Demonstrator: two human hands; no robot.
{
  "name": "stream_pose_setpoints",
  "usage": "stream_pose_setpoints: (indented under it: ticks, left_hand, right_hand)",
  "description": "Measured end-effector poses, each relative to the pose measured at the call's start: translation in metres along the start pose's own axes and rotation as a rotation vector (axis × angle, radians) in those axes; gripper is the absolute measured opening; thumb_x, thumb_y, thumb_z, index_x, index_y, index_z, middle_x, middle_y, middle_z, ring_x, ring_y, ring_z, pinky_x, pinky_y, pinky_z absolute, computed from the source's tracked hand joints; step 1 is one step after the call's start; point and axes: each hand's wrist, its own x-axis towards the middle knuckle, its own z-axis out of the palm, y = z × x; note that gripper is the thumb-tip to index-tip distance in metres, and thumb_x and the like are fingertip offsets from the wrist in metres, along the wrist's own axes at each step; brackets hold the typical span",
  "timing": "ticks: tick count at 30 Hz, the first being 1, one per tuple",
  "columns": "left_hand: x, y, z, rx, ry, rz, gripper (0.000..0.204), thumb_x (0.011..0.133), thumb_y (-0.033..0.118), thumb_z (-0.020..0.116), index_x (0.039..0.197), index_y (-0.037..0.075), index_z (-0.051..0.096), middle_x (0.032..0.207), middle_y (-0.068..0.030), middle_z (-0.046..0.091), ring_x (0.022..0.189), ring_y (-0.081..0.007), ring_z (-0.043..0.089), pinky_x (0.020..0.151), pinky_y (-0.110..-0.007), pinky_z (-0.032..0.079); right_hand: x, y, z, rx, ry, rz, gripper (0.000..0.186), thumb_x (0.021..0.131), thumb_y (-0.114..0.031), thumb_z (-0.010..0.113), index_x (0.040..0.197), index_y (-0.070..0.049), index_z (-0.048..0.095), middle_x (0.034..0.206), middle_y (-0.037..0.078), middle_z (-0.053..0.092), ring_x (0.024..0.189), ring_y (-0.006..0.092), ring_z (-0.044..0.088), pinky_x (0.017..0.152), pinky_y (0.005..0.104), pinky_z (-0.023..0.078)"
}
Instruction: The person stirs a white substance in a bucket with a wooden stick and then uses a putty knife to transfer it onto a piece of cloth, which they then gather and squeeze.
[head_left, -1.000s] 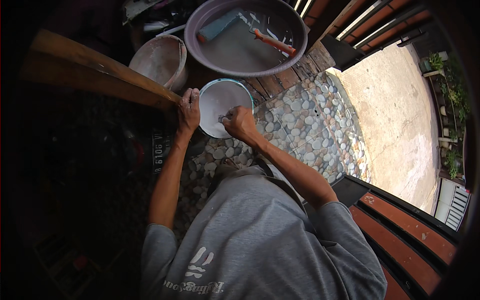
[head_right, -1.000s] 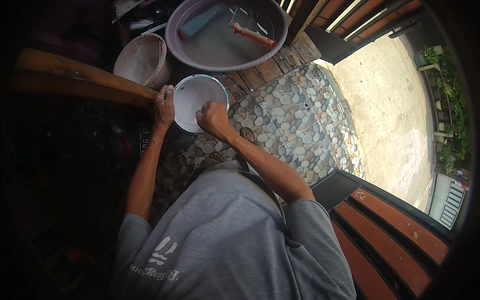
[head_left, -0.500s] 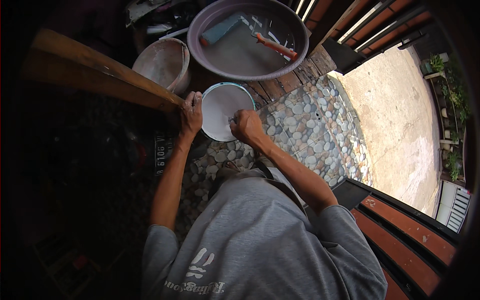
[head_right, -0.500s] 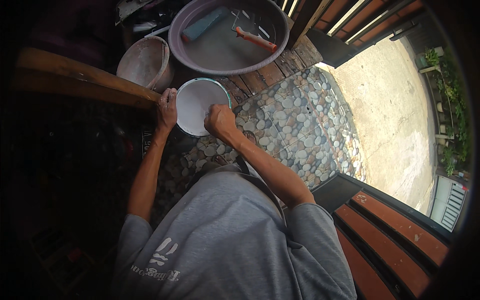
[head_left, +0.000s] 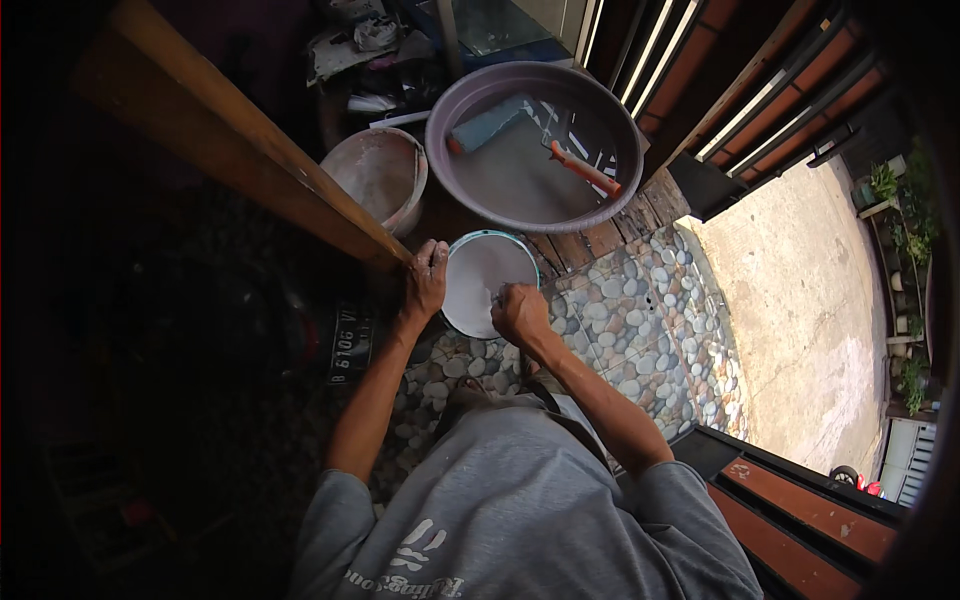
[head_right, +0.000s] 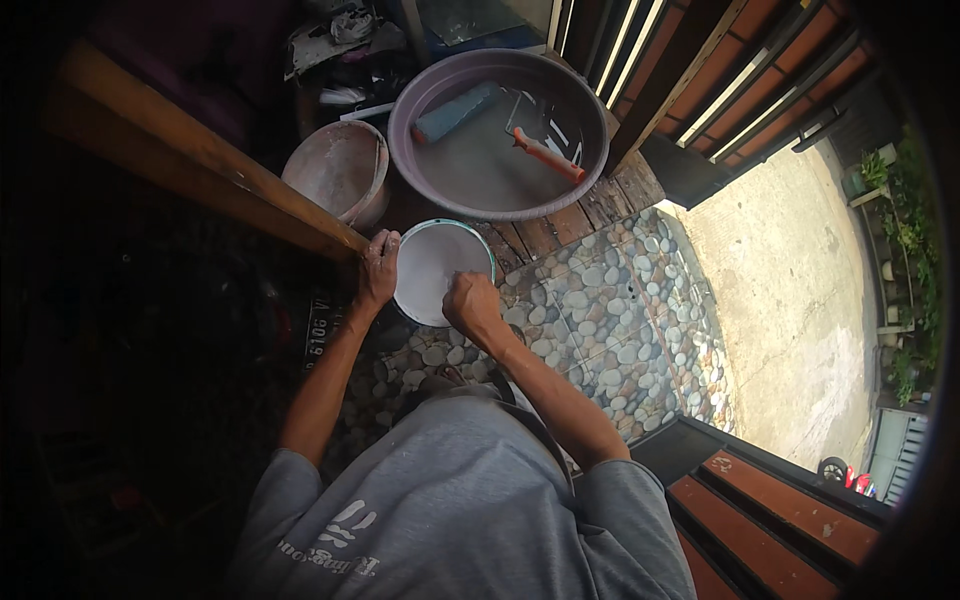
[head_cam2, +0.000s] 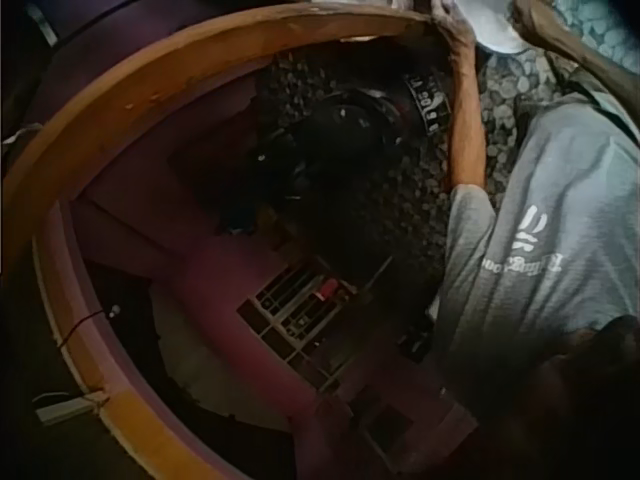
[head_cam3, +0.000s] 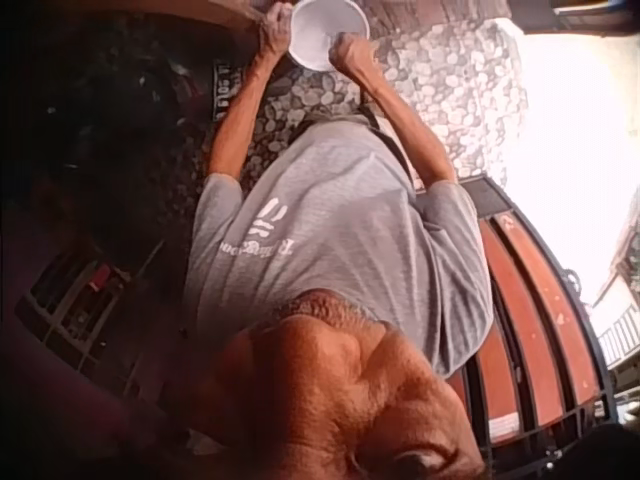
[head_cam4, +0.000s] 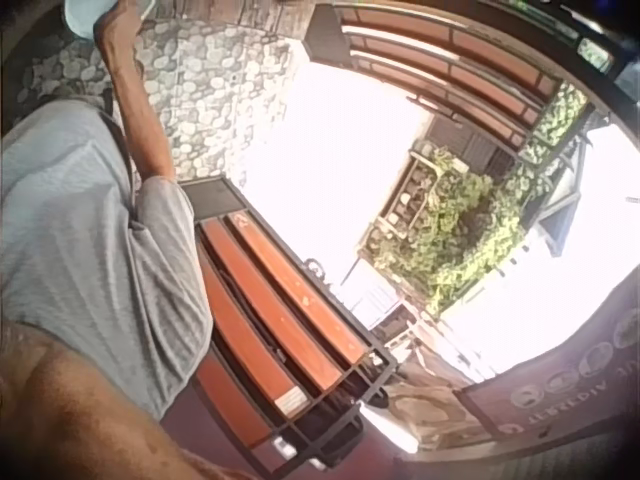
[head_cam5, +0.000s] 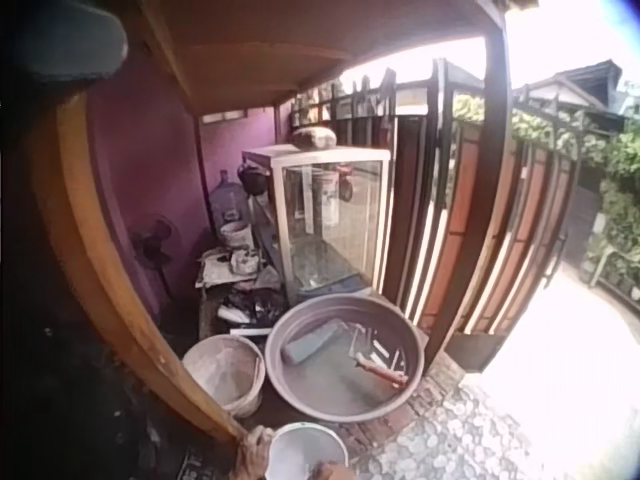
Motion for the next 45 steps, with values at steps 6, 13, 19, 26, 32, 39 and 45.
stream_pose_setpoints:
  ticks: [6, 13, 19, 26, 32, 39, 45]
  left_hand:
    - [0.0, -0.001, -0.003, 0.065, -0.024, 0.067, 0.03, 0.097, 0.02, 0.038, 0.084, -0.005, 0.049, 0.076, -0.0242, 0.05, 0.07, -0.0438, 0.051, 0.059, -0.045, 0.04]
    - [0.0, -0.002, 0.003, -0.031, 0.074, 0.08, 0.03, 0.096, 0.024, 0.042, 0.078, 0.0, 0.047, 0.069, -0.0239, 0.049, 0.067, -0.0438, 0.051, 0.055, -0.044, 0.04]
    - [-0.002, 0.003, 0.002, -0.079, 0.054, -0.004, 0.03, 0.096, 0.025, 0.043, 0.079, 0.0, 0.047, 0.069, -0.0223, 0.05, 0.066, -0.0424, 0.051, 0.056, -0.043, 0.039]
    - [-0.004, 0.001, -0.003, -0.114, 0.015, -0.083, 0.051, 0.089, 0.05, 0.054, 0.077, 0.001, 0.045, 0.06, -0.0162, 0.045, 0.056, -0.029, 0.05, 0.056, -0.039, 0.042]
    - [-0.017, 0.018, -0.013, -0.084, -0.11, -0.113, 0.043, 0.08, 0.037, 0.068, 0.089, 0.002, 0.045, 0.067, -0.0143, 0.053, 0.061, -0.0253, 0.054, 0.06, -0.039, 0.045]
    - [-0.032, -0.001, -0.03, -0.269, -0.276, -0.15, 0.042, 0.079, 0.02, 0.069, 0.11, 0.003, 0.046, 0.09, -0.0067, 0.058, 0.082, -0.0148, 0.055, 0.075, -0.029, 0.046]
    - [-0.064, 0.009, -0.019, -0.285, -0.303, -0.231, 0.078, 0.082, 0.028, 0.064, 0.143, 0.002, 0.023, 0.14, -0.0207, 0.036, 0.131, -0.0274, 0.033, 0.109, -0.037, 0.025]
  right_hand:
    - [0.024, -0.002, 0.008, 0.138, 0.159, -0.167, 0.015, 0.071, -0.011, 0.057, 0.068, 0.003, 0.061, 0.07, 0.025, 0.06, 0.065, 0.0435, 0.06, 0.063, 0.0489, 0.049]
    - [0.003, 0.007, -0.002, -0.06, 0.083, -0.022, 0.017, 0.072, -0.014, 0.061, 0.069, 0.002, 0.062, 0.07, 0.024, 0.061, 0.067, 0.0431, 0.06, 0.063, 0.0478, 0.049]
    - [0.016, -0.002, 0.005, 0.131, 0.11, -0.14, 0.014, 0.069, -0.01, 0.056, 0.065, 0.003, 0.061, 0.069, 0.025, 0.06, 0.068, 0.043, 0.06, 0.063, 0.0488, 0.049]
    - [0.009, 0.006, 0.001, -0.105, 0.098, -0.038, 0.015, 0.072, -0.011, 0.054, 0.067, 0.002, 0.061, 0.071, 0.024, 0.06, 0.07, 0.0433, 0.06, 0.064, 0.0494, 0.049]
    - [0.016, 0.019, 0.002, 0.011, 0.2, -0.217, 0.014, 0.068, -0.01, 0.061, 0.067, 0.004, 0.059, 0.069, 0.024, 0.06, 0.066, 0.0421, 0.06, 0.064, 0.0458, 0.049]
    - [0.007, 0.007, -0.006, -0.109, 0.005, -0.043, 0.012, 0.07, -0.01, 0.055, 0.067, 0.001, 0.059, 0.071, 0.024, 0.061, 0.072, 0.0431, 0.06, 0.065, 0.0482, 0.05]
    - [0.012, 0.017, -0.006, -0.05, 0.132, -0.126, 0.017, 0.068, -0.014, 0.06, 0.069, 0.003, 0.062, 0.07, 0.025, 0.06, 0.068, 0.0424, 0.061, 0.064, 0.0465, 0.049]
